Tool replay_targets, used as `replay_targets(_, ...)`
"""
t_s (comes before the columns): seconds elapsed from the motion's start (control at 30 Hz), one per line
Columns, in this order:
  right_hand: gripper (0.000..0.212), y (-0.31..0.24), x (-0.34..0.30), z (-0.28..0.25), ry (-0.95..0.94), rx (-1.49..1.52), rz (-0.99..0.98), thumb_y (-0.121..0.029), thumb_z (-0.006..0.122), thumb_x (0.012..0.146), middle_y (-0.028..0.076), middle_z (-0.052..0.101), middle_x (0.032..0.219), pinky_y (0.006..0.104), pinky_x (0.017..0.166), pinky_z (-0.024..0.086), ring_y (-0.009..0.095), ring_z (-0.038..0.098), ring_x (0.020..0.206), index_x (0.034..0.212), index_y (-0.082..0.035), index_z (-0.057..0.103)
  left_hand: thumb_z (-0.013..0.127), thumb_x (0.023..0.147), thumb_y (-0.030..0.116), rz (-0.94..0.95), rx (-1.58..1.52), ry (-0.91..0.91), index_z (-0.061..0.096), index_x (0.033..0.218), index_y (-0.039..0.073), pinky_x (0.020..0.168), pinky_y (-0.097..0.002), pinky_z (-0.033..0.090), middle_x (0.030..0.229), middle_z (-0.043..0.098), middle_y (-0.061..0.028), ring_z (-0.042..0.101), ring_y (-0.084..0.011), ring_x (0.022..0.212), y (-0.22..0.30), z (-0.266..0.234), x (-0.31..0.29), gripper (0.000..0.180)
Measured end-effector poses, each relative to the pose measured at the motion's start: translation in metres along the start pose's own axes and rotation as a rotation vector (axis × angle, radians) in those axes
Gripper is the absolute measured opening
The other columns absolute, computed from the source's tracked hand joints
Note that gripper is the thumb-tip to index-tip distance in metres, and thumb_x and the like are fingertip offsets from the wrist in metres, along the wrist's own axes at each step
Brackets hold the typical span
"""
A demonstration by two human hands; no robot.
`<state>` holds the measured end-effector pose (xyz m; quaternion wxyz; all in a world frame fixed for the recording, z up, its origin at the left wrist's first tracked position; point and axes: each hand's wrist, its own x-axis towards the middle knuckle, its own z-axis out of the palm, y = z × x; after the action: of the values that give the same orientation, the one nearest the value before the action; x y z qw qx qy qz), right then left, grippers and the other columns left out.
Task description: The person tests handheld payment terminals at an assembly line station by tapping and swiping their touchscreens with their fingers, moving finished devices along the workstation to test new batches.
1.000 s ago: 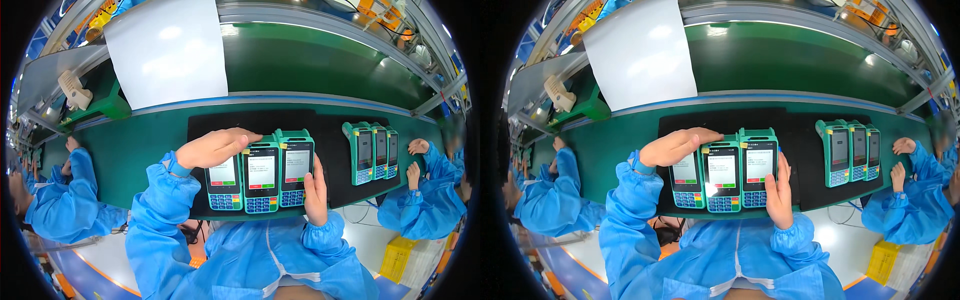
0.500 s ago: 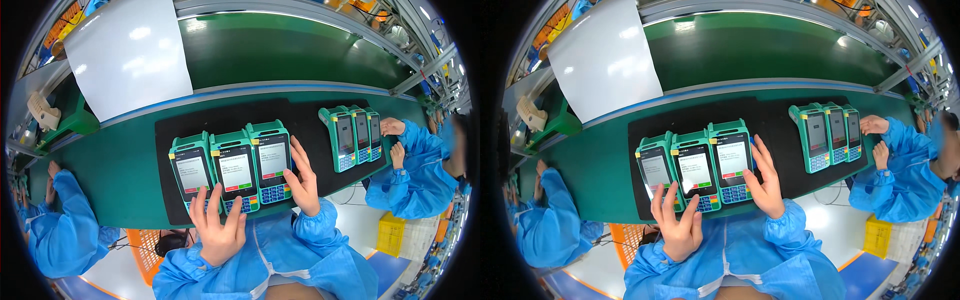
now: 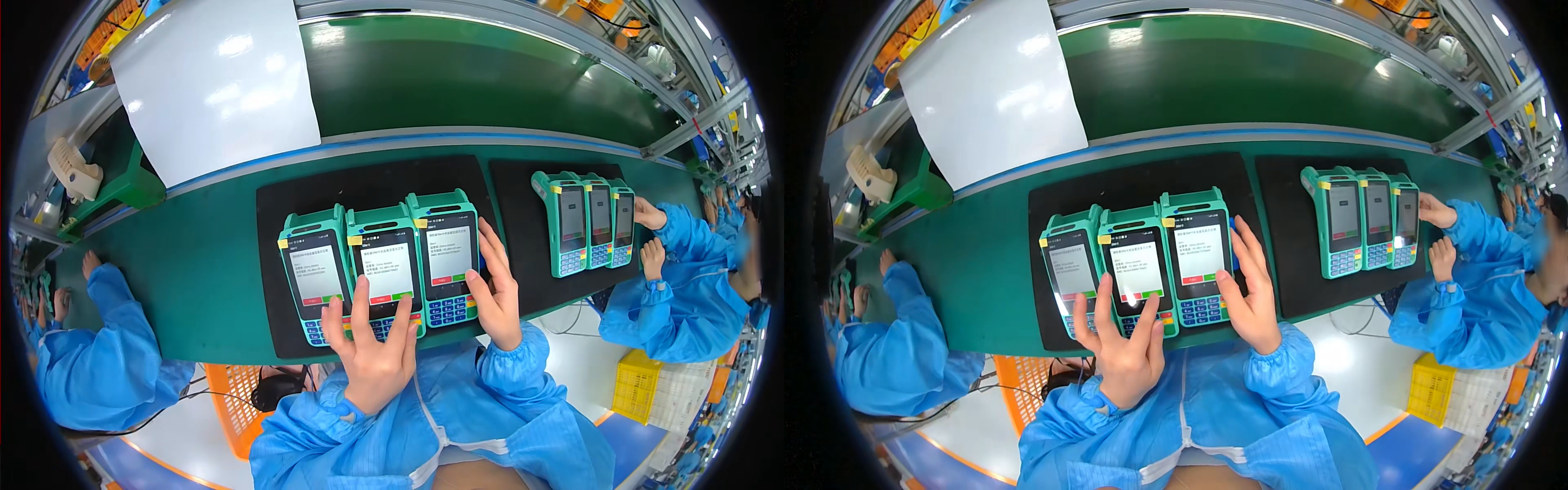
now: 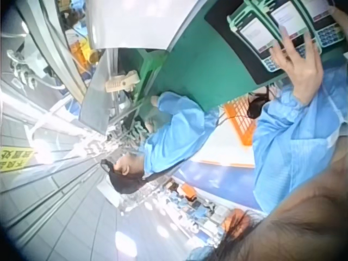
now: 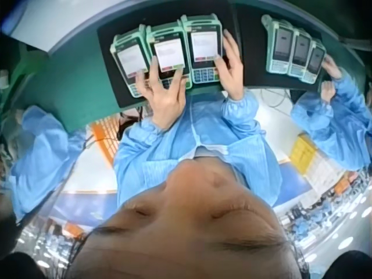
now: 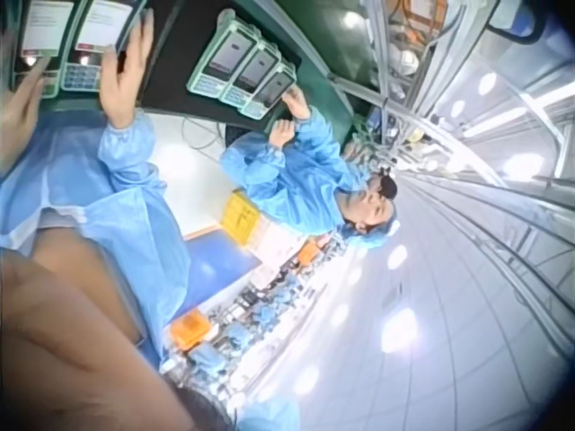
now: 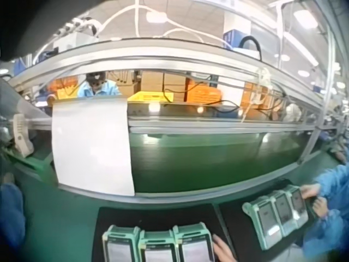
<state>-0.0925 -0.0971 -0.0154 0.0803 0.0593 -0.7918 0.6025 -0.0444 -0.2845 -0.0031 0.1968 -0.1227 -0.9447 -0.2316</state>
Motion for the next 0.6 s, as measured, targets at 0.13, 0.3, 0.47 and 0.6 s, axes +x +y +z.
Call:
replay_targets(0.13, 0.048, 0.012, 0.001, 0.003, 0.001, 0.000, -0.018, -0.004, 0.049, 0.090, 0.020, 0.028, 0.149, 0.0366, 0.107, 0.032, 0.031, 0.033, 0.136, 0.137, 0.002, 0.042, 0.066, 0.079, 0.014, 0.003, 0.028, -0.004, 0.071, 0.105, 0.012, 0.108, -0.0515, 0.017, 0.141, 0.035, -0.0271, 0.019, -0.0484, 0.132, -0.006, 0.015, -0.005, 0.027)
replay_targets(0.3, 0.048, 0.032, -0.003, 0.001, 0.007, -0.010, -0.051, -0.005, 0.049, 0.090, 0.020, 0.029, 0.149, 0.0361, 0.107, 0.033, 0.031, 0.034, 0.136, 0.137, 0.002, 0.042, 0.059, 0.084, 0.019, -0.021, 0.155, 0.099, 0.071, 0.107, 0.012, 0.109, -0.0492, 0.015, 0.139, 0.037, -0.0287, 0.021, -0.0464, 0.130, -0.025, 0.015, -0.019, 0.027)
replay_targets(0.47, 0.049, 0.036, -0.004, 0.000, 0.000, -0.021, -0.059, -0.003, 0.048, 0.089, 0.020, 0.029, 0.149, 0.0359, 0.106, 0.035, 0.032, 0.034, 0.135, 0.138, 0.001, 0.042, 0.055, 0.088, 0.016, -0.179, 0.260, 0.136, 0.071, 0.108, 0.011, 0.109, -0.0484, 0.016, 0.142, 0.034, -0.0269, 0.018, -0.0448, 0.132, -0.043, 0.006, -0.025, 0.026)
replay_targets(0.6, 0.049, 0.036, -0.005, 0.001, 0.000, -0.051, -0.059, -0.003, 0.048, 0.089, 0.020, 0.030, 0.149, 0.0372, 0.108, 0.033, 0.032, 0.034, 0.136, 0.138, 0.001, 0.042, 0.056, 0.087, 0.012, -0.229, 0.181, 0.104, 0.072, 0.106, 0.010, 0.108, -0.0504, 0.017, 0.143, 0.033, -0.0248, 0.018, -0.0441, 0.132, -0.047, 0.007, -0.021, 0.024)
